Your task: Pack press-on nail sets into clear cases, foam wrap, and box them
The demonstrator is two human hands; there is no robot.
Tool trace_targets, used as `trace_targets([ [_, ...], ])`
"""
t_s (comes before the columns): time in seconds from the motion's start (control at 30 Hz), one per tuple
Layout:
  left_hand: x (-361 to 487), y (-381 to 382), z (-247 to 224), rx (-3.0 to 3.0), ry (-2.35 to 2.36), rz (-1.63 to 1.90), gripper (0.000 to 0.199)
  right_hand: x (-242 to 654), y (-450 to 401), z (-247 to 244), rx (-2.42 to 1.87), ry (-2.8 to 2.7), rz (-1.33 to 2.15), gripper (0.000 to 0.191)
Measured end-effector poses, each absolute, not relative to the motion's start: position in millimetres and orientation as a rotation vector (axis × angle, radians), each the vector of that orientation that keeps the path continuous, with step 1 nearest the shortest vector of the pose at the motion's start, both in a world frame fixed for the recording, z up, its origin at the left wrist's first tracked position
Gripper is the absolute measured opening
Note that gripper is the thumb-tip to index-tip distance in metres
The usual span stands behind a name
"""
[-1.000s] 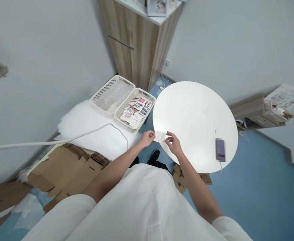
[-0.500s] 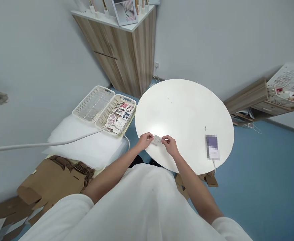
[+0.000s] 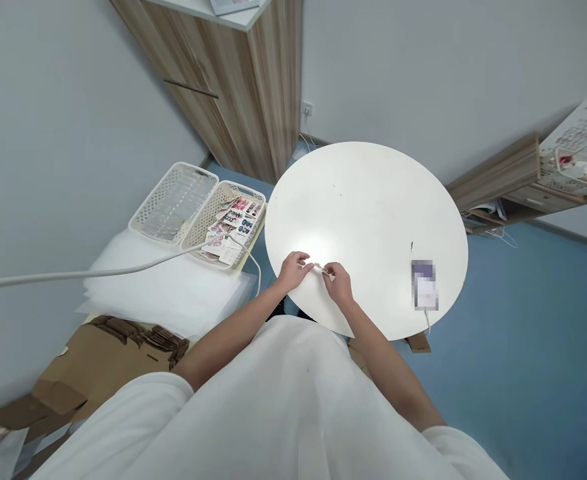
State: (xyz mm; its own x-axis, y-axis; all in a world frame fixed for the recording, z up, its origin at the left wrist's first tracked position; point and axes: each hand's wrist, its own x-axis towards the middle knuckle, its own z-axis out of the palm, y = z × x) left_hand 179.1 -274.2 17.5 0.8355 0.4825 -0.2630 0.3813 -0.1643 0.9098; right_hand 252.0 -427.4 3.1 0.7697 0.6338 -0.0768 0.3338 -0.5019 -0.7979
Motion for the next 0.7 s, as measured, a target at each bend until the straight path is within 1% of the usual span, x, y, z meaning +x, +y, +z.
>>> trace_targets([
  [0.07,177.6,-277.4,9.7,1.624,0.724,0.021,0.029,244.0,-428.1,-5.4,-2.19,-0.702,0.381,0.016],
  [0.2,169.8,-280.0,-11.5,1.433,0.677,-0.096,0.028,224.1,-427.9,-23.3,-2.279,-0.789,0.383,0.02],
  [0.3,165.8,-272.5,-24.2,1.473,0.737,-0.111,0.03,212.2,-427.6,-33.1,-2.273,-0.918,0.423,0.022],
  [0.37,166.3,-264.3,-29.7,1.548,0.767,-0.128,0.031,207.9,-429.0,-37.4,-2.255,-0.967,0.437,0.028],
  [0.43,169.3,-256.4,-33.3,1.623,0.772,-0.138,0.029,206.5,-431.3,-40.3,-2.275,-0.941,0.436,0.033],
  [0.57,177.1,-248.0,-37.2,1.671,0.724,-0.151,0.022,207.2,-434.6,-42.9,-2.338,-0.865,0.458,0.034],
  [0.7,178.8,-246.8,-36.2,1.72,0.638,-0.148,0.023,203.7,-434.6,-42.4,-2.337,-0.83,0.45,0.037],
])
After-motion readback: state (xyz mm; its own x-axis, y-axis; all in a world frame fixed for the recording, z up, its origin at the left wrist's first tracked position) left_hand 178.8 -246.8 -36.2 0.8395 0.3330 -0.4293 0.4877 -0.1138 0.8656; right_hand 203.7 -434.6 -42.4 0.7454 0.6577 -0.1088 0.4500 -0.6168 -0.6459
